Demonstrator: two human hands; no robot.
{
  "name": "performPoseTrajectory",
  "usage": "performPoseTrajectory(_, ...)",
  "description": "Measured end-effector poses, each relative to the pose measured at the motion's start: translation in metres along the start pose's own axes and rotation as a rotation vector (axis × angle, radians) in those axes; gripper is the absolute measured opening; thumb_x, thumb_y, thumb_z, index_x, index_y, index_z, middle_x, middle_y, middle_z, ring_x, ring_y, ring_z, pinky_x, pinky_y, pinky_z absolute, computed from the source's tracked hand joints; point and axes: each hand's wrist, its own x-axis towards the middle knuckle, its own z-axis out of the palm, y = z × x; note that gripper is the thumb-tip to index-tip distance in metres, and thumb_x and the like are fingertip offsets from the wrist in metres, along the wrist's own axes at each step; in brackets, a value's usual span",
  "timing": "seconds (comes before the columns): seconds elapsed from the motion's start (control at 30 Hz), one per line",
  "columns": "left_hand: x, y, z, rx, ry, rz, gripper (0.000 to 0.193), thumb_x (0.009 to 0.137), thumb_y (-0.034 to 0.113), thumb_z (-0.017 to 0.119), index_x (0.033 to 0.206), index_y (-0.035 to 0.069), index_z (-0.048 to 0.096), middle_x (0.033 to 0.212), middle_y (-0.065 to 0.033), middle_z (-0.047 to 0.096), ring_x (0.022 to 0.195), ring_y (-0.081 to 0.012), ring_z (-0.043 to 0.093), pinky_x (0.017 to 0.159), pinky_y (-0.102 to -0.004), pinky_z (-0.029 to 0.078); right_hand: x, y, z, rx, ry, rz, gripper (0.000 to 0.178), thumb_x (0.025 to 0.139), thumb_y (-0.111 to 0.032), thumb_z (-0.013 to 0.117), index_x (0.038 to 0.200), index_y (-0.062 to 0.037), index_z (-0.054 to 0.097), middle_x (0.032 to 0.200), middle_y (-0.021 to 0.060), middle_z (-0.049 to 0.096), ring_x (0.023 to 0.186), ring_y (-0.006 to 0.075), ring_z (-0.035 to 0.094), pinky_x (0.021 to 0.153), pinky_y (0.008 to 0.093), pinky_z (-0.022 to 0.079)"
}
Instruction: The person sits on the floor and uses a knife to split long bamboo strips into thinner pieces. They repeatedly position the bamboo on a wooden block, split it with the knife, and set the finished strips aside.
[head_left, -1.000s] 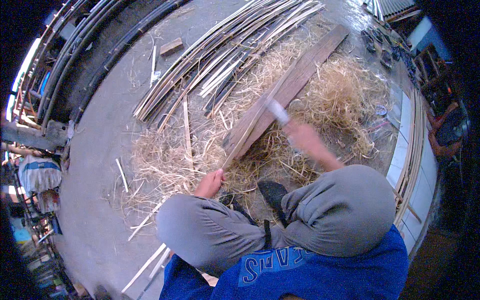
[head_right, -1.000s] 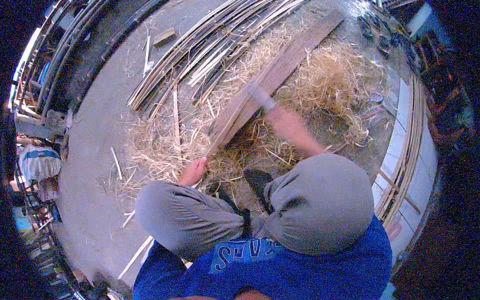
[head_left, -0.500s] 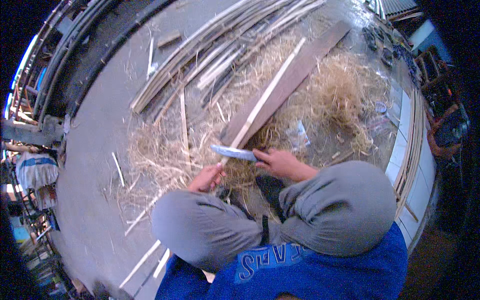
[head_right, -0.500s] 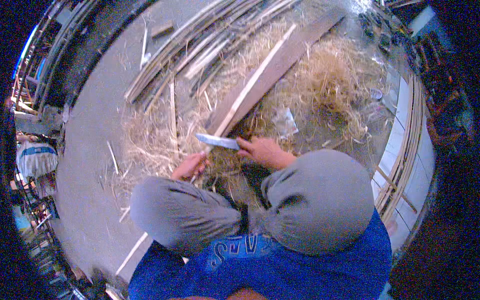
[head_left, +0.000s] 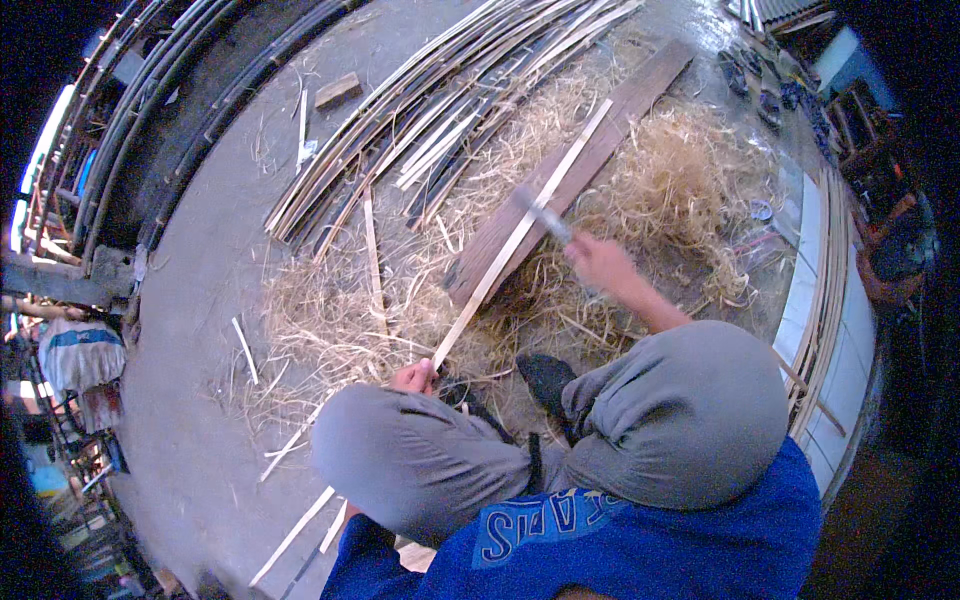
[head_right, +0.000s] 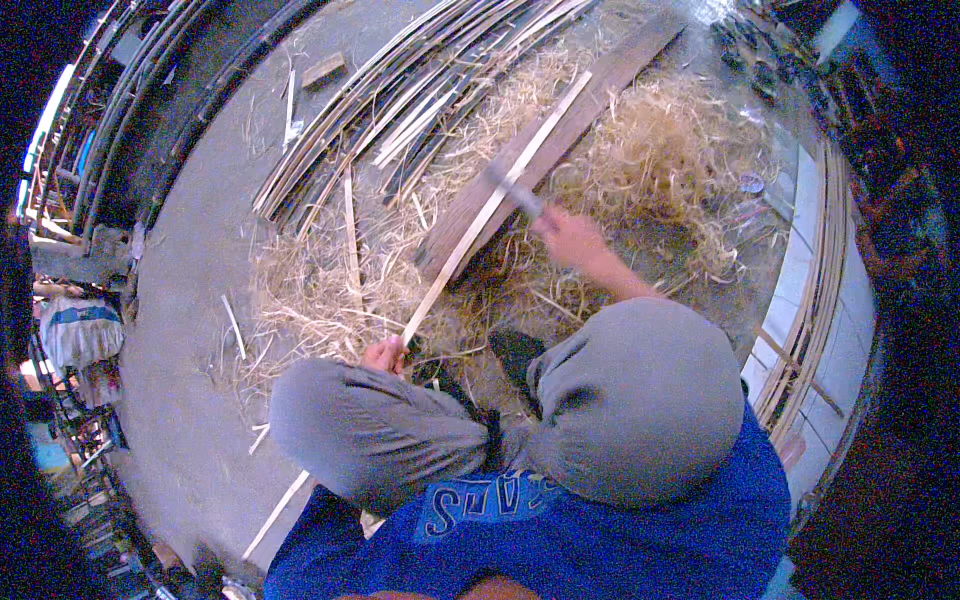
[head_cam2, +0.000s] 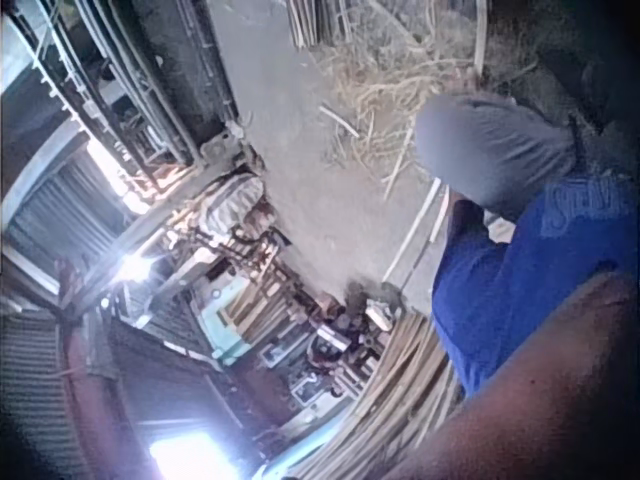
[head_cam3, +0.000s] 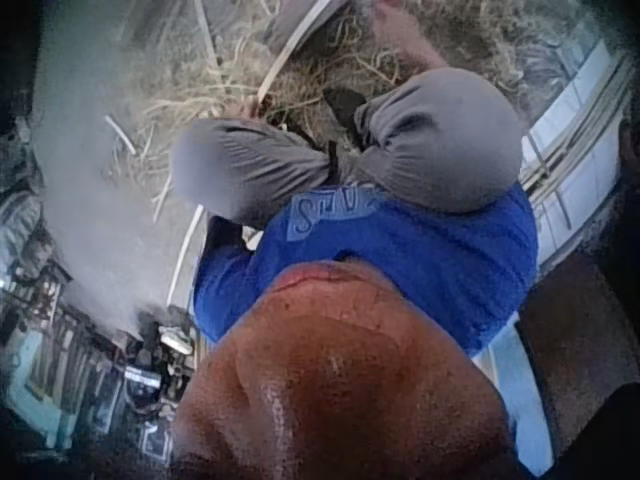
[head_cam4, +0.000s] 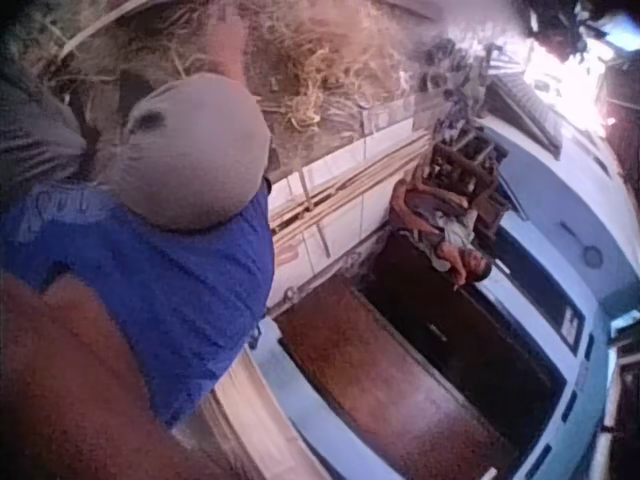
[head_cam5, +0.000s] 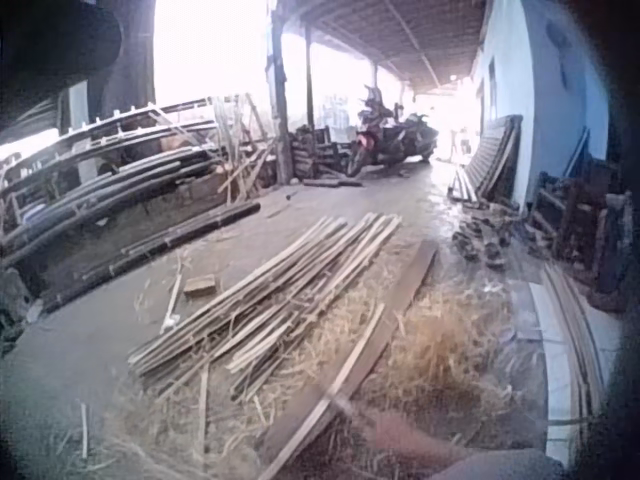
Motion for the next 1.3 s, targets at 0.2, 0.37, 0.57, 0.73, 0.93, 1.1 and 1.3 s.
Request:
performPoseTrajectory(0.2, -0.035, -0.001, -0.011, 0.181, 0.153, 0.036, 0.04, 0.096, 0.04, 0.05, 0.077, 0.007, 0.06, 0.057, 0.0011, 0.05, 0.05, -0.0079, 0.042, 0.046, -0.0275, 0.033, 0.017, 0.027, -0.027, -0.155, -0.015, -0.06, 0.039, 0.093, -0.045, 0.047, 0.114, -0.0139, 0.058, 0.085, 0.021, 0.065, 0.082, 0.0418, 0.063, 0.073, 0.0513, 0.05)
performPoseTrajectory(0.37, -0.011, 0.006, -0.01, 0.363, 0.107, 0.071, 0.04, 0.096, 0.037, 0.051, 0.079, 0.003, 0.061, 0.057, -0.0049, 0.052, 0.053, -0.0122, 0.047, 0.05, -0.0315, 0.038, 0.009, 0.022, -0.029, 0.019, 0.106, 0.075, 0.041, 0.093, -0.043, 0.047, 0.117, -0.0109, 0.056, 0.087, 0.0222, 0.065, 0.081, 0.0428, 0.063, 0.071, 0.0522, 0.049)
performPoseTrajectory(0.57, 0.029, 0.064, 0.028, 0.879, 0.185, 0.344, 0.039, 0.097, 0.041, 0.043, 0.089, 0.003, 0.051, 0.073, -0.0242, 0.061, 0.067, -0.0424, 0.061, 0.06, -0.0519, 0.046, -0.086, -0.069, 0.033, -0.172, -0.276, -0.41, 0.047, 0.091, -0.045, 0.051, 0.129, -0.0176, 0.049, 0.099, 0.0211, 0.064, 0.076, 0.0419, 0.064, 0.067, 0.0516, 0.051)
performPoseTrajectory(0.73, 0.006, 0.066, 0.011, 1.028, 0.072, 0.172, 0.041, 0.099, 0.041, 0.032, 0.093, 0.004, 0.049, 0.077, -0.0293, 0.059, 0.075, -0.0477, 0.058, 0.065, -0.0577, 0.044, 0.008, 0.016, -0.022, 0.007, 0.061, 0.134, 0.04, 0.094, -0.044, 0.045, 0.115, -0.0126, 0.058, 0.091, 0.0213, 0.066, 0.083, 0.041, 0.064, 0.07, 0.0519, 0.05)
performPoseTrajectory(0.93, 0.043, 0.075, 0.03, 0.59, -0.014, 0.258, 0.049, 0.099, 0.04, 0.037, 0.082, 0.001, 0.061, 0.066, -0.0184, 0.061, 0.061, -0.0356, 0.058, 0.059, -0.0416, 0.046, 0.007, 0.012, -0.056, -0.065, -0.016, 0.21, 0.048, 0.095, -0.047, 0.042, 0.125, -0.0111, 0.05, 0.089, 0.0267, 0.064, 0.085, 0.0444, 0.062, 0.072, 0.0536, 0.048)
performPoseTrajectory(1.1, 0.044, 0.054, 0.025, 0.444, -0.031, 0.184, 0.046, 0.099, 0.037, 0.041, 0.077, 0.001, 0.06, 0.061, -0.0086, 0.058, 0.056, -0.0177, 0.055, 0.056, -0.035, 0.043, -0.062, -0.081, 0.034, -0.188, -0.277, -0.47, 0.041, 0.091, -0.041, 0.049, 0.124, -0.0165, 0.051, 0.087, 0.0198, 0.066, 0.082, 0.0399, 0.064, 0.07, 0.0496, 0.05)
performPoseTrajectory(1.3, 0.016, 0.045, 0.004, 0.051, -0.225, -0.082, 0.041, 0.098, 0.045, 0.042, 0.083, 0.01, 0.058, 0.05, 0.003, 0.045, 0.039, -0.0081, 0.04, 0.038, -0.0254, 0.031, 0.024, 0.033, -0.049, -0.101, 0.176, 0.263, 0.04, 0.094, -0.043, 0.047, 0.116, -0.0103, 0.056, 0.089, 0.0216, 0.065, 0.084, 0.0407, 0.064, 0.07, 0.0511, 0.051)
